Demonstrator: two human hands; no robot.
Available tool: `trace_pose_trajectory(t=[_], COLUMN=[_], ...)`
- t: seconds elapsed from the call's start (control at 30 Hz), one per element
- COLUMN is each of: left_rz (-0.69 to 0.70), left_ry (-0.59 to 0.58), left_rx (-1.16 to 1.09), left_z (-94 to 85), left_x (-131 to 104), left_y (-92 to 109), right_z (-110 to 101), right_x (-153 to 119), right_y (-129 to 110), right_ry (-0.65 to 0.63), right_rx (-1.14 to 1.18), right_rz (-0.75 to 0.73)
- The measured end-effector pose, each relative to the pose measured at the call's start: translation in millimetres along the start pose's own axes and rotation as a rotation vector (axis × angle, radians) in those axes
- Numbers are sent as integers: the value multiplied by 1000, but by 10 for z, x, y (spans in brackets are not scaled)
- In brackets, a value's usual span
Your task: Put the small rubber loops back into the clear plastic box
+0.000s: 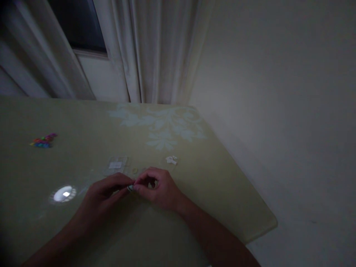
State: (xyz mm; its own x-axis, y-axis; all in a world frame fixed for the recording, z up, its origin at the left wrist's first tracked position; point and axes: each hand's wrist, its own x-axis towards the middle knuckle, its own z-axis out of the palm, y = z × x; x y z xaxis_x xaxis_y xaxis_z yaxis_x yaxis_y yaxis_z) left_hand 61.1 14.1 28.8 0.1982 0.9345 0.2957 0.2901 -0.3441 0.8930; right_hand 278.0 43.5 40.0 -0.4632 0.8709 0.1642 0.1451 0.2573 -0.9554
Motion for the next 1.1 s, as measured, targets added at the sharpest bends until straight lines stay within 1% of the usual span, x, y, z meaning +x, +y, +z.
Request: trace_pose_trajectory(t=[0.07,0.13,0.23,0.33,0.47,0.53,0.6,0.7,0.8,0.87,0.93,1.0,1.1], left_rz=[14,-17,-89,-100,-59,-36,-10,19,16,3,-3,9,32], left_ry=[27,53,61,60,76,74,70,61,49,33,3,-9,20], left_rx=[22,29,23,14,-6,-7,9,46,68,72,75,78,79], left_z=[-13,-21,-18,1,14,6,-7,-15,-4,2,2,-2,-7], left_x=[-4,-16,-33,-27,-1,5,4,-8,-29,-44,-50,-46,-26], left_y=[8,25,54,72,61,38,11,-27,-43,-39,-26,-11,11], right_z=[-83,-186,-294,-295,-232,-218,-218,-214,-174,-125,-73,-37,-52], right_x=[32,63,89,85,67,61,58,47,24,6,-6,-5,30], right_y=[24,54,98,136,165,164,150,111,72,60,63,73,92], right_ry=[6,-3,-104,-175,-198,-187,-151,-97,-127,-172,-197,-195,-110], right_rx=[-40,-164,-402,-544,-666,-686,-621,-335,-17,113,184,228,213], right_rz=[20,32,20,10,45,58,63,109,205,235,233,229,207])
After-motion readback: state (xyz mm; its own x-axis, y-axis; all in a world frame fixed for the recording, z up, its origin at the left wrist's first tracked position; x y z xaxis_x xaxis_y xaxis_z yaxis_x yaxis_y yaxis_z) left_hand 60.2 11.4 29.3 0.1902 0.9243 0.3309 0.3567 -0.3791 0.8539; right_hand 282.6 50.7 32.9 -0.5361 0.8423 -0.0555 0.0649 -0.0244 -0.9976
